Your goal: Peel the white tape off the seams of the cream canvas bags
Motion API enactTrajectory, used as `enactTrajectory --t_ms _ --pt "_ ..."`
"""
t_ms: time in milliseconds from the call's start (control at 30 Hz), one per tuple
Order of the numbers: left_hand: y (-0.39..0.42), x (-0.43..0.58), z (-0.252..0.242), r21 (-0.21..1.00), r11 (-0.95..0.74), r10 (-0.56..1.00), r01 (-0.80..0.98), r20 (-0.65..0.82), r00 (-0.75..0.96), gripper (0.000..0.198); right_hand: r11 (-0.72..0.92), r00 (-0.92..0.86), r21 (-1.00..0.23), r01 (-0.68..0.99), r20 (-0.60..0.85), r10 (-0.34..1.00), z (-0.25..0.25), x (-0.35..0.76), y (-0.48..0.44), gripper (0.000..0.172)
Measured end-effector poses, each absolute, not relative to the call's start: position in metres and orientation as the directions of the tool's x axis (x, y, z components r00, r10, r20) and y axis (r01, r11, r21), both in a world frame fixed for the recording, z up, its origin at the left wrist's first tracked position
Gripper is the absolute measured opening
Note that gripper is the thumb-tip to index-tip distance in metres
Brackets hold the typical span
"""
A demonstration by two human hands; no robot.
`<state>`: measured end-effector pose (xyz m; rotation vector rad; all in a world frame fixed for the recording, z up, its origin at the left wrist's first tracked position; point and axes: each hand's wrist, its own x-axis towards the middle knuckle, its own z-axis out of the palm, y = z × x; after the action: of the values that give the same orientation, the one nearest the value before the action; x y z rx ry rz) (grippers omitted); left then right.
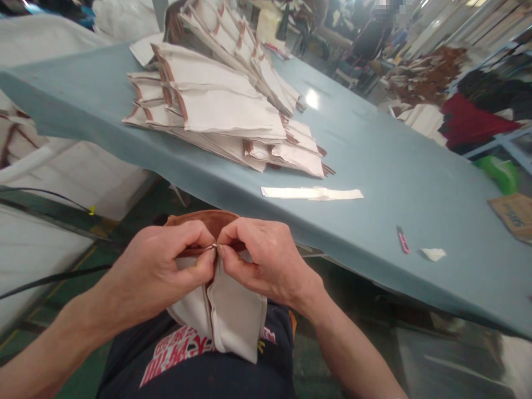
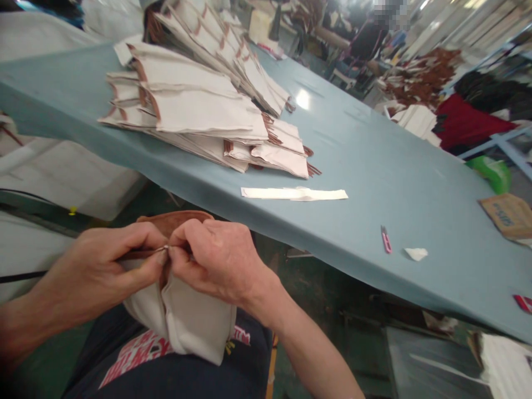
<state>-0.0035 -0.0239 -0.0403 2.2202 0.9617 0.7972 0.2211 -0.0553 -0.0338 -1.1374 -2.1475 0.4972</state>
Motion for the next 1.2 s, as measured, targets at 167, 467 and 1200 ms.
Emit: enactTrajectory --t_ms 167,467,1200 --pt "-0.018 -0.002 -0.034 0.624 -0.664 0.696 0.411 0.316 0.645 0.026 0.396 -0.354 -0.722 0.568 0.220 0.909 -0.021 0.224 -0.054 0.010" --pt "-0.012 -0.004 -0.036 0.597 -0.729 0.620 0.336 0.367 0.694 0.021 0.310 -0.370 -0.592 0.744 0.020 0.929 -0.016 0.223 -0.044 0.013" --pt "-0.024 -0.022 -0.050 0.392 -0.880 0.448 0.268 0.501 0.740 0.032 -0.141 -0.573 -0.977 0.160 -0.209 0.793 -0.017 0.236 -0.036 0.017"
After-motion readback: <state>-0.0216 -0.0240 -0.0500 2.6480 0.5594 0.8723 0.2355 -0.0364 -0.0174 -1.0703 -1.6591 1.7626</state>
